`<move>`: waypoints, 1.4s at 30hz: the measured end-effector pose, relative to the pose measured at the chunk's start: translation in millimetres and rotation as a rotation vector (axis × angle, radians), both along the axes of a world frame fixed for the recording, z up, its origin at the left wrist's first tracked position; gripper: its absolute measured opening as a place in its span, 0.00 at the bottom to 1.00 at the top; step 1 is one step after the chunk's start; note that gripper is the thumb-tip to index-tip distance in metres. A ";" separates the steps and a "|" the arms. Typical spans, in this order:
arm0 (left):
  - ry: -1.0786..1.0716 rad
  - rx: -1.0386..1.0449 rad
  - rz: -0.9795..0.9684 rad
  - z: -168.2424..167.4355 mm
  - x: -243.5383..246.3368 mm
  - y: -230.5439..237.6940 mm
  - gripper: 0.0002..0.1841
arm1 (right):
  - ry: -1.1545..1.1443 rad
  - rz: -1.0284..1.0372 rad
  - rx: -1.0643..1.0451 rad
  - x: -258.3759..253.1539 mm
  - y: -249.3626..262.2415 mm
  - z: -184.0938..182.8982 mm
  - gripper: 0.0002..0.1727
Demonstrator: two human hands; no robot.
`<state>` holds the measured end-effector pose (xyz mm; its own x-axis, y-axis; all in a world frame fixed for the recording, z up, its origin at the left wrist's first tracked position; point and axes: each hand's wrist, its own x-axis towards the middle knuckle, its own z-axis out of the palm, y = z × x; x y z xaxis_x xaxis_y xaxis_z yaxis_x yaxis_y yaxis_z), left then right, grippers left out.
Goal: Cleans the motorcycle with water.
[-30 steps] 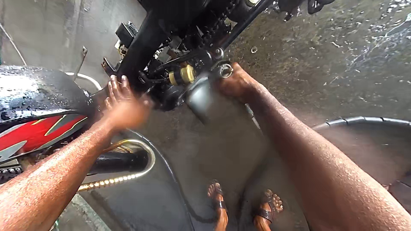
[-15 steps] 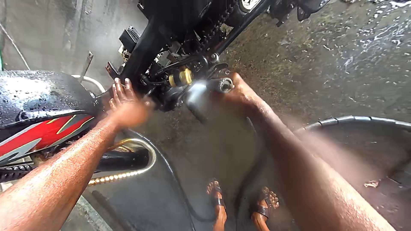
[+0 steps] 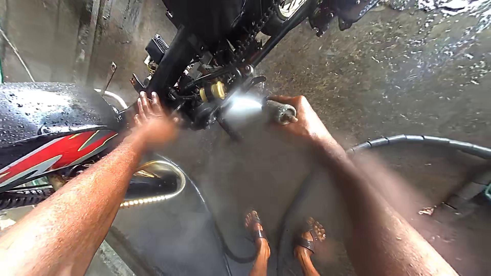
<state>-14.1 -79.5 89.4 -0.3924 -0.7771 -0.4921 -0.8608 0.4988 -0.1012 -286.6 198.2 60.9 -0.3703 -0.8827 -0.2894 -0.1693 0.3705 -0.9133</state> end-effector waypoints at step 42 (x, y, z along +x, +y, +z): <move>-0.001 0.061 0.067 12.2 -11.5 10.3 0.52 | 0.241 0.548 0.329 79.2 -40.8 184.6 0.33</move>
